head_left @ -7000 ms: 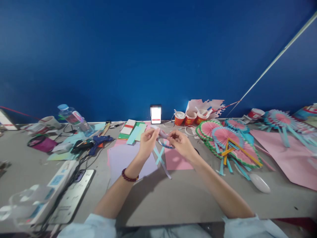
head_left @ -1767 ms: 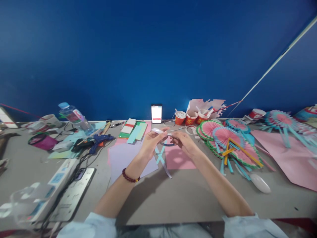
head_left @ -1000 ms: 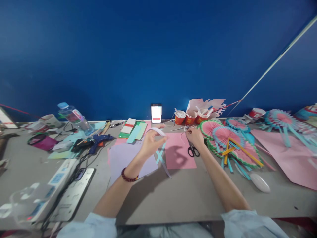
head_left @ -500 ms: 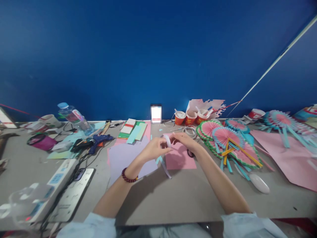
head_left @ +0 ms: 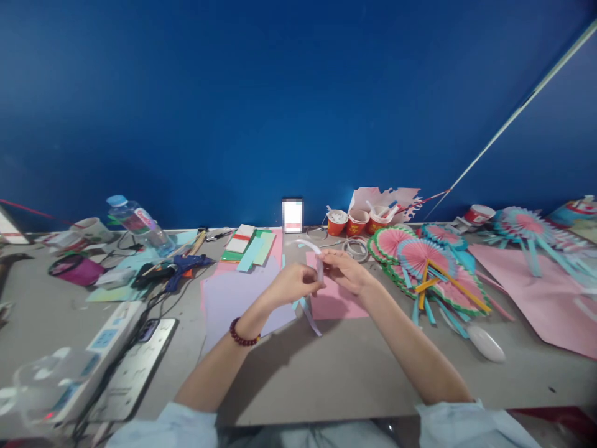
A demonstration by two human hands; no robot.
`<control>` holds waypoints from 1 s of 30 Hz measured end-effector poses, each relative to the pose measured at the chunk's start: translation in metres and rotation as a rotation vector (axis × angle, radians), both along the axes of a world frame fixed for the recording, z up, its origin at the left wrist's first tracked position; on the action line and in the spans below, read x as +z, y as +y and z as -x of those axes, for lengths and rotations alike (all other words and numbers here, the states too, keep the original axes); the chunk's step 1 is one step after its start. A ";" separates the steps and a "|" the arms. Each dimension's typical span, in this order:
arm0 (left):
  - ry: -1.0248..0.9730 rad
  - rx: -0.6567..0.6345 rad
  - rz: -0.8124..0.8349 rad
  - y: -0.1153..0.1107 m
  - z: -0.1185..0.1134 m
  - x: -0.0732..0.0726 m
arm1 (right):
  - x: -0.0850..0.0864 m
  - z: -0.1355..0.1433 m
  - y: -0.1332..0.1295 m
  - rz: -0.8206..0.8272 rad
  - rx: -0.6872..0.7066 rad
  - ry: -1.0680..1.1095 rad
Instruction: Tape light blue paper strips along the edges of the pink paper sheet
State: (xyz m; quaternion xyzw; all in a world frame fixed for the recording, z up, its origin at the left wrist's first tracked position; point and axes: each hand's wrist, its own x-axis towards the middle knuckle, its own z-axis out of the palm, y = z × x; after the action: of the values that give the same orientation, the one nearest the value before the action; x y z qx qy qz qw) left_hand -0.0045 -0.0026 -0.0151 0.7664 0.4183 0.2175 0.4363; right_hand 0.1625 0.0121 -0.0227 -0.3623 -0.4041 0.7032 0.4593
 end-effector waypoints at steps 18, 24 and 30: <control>0.155 0.015 -0.182 -0.004 -0.013 -0.006 | 0.005 -0.011 0.008 0.042 -0.300 0.117; 0.273 0.013 -0.217 -0.005 -0.015 -0.007 | 0.010 -0.017 0.009 0.033 -0.333 0.184; 0.289 0.016 -0.185 -0.005 -0.017 -0.009 | 0.015 -0.024 0.009 -0.044 -0.334 0.176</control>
State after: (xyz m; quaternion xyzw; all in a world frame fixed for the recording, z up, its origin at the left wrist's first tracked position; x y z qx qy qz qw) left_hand 0.0125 -0.0076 -0.0239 0.8232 0.4609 0.1463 0.2974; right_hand 0.1862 0.0206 -0.0077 -0.3515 -0.3117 0.6372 0.6109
